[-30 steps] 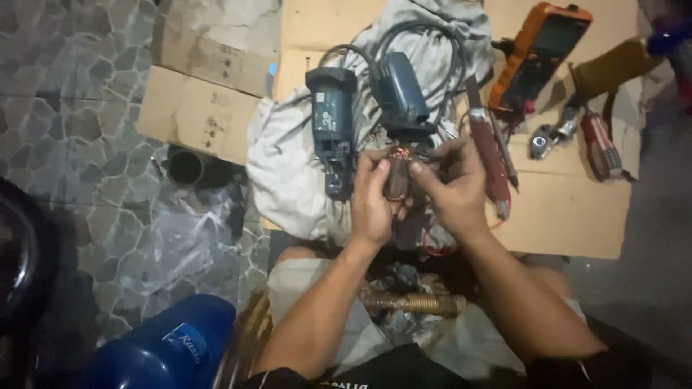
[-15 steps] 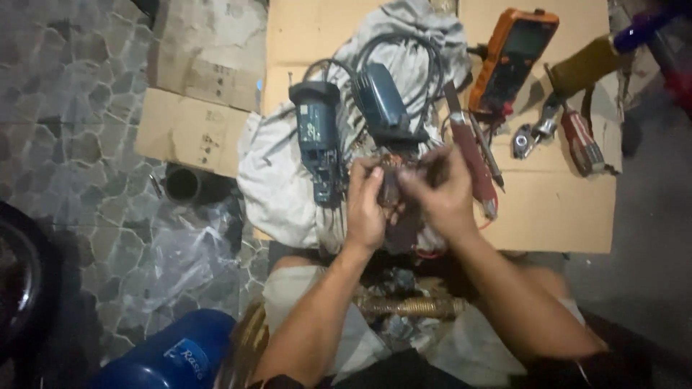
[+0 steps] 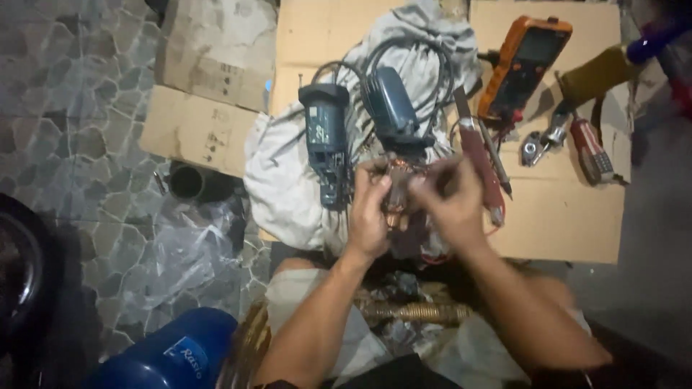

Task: The person holds a cylindrical copper-wound electrical component and uses a small metal tool to scrape and clean the surface of the copper windings. The person rotates the component to access different areas while working over a cluttered workbench.

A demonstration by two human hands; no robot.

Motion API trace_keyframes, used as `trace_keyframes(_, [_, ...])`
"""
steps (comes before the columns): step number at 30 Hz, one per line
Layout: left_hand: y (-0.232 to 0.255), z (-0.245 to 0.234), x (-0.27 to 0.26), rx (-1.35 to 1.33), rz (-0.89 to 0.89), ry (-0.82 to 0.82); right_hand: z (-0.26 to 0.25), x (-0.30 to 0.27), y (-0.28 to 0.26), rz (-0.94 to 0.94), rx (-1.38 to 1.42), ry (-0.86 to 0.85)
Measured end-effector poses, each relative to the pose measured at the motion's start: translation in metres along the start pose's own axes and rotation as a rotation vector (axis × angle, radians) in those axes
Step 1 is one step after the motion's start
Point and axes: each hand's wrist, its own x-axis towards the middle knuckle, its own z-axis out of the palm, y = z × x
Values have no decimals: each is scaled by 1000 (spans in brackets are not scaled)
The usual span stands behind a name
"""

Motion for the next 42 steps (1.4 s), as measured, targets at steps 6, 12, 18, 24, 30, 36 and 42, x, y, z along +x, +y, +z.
trace_keyframes(6, [-16, -18, 8, -6, -23, -38, 3, -21, 10, 116, 78, -32])
trace_keyframes(12, [-24, -19, 9, 52, -38, -36, 5, -8, -18, 58, -86, -30])
trace_keyframes(18, [-29, -16, 5, 94, -5, -18, -4, 10, 8, 72, 146, 28])
trace_keyframes(24, [-27, -17, 3, 147, 56, 18, -3, 3, 3, 32, 86, 5])
trace_keyframes(30, [-22, -17, 7, 199, 124, 48, 1, -22, 3, 96, 128, -57])
trace_keyframes(36, [-16, -14, 6, 182, 102, 36, 1, -12, 0, 10, -37, -46])
trace_keyframes(42, [-33, -34, 22, 61, 55, -46, -9, 7, 1, -6, 67, -6])
